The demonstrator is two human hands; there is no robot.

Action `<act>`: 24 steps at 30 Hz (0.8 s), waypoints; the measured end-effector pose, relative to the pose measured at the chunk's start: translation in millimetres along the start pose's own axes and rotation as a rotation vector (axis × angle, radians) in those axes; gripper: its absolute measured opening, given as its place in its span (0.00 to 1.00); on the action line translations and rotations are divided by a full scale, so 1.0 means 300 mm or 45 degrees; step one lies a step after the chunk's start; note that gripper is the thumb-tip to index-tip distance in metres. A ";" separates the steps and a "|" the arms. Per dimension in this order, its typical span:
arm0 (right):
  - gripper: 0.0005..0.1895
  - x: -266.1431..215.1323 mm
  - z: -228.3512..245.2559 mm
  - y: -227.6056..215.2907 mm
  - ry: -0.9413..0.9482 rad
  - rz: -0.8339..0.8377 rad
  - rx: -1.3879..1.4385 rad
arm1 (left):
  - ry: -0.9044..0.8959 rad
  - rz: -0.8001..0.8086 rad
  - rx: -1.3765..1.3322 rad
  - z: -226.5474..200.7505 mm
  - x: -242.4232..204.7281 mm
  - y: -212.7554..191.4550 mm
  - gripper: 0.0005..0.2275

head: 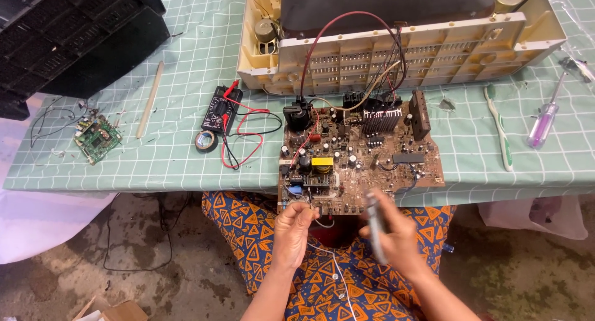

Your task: Repairing a television circuit board by testing components with a multimeter and manipulating wires with pliers.

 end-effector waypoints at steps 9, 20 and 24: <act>0.33 0.084 -0.100 -0.627 0.122 -0.662 -1.199 | 0.039 -0.038 0.060 0.027 0.010 -0.049 0.06; 0.28 0.298 -0.260 -0.656 0.840 -0.134 -1.447 | 0.029 -0.051 0.169 -0.013 0.002 -0.005 0.05; 0.21 0.324 -0.250 -0.643 0.905 -0.042 -1.409 | 0.065 -0.081 0.234 -0.022 -0.011 0.011 0.05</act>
Point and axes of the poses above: each hand's wrist, its own x-axis towards the middle knuckle, its own y-axis out of the palm, z = x × y, the point moved 5 cm from there along x, towards the middle knuckle, and after that the axes turned 3 degrees about -z, right-handed, at the moved point
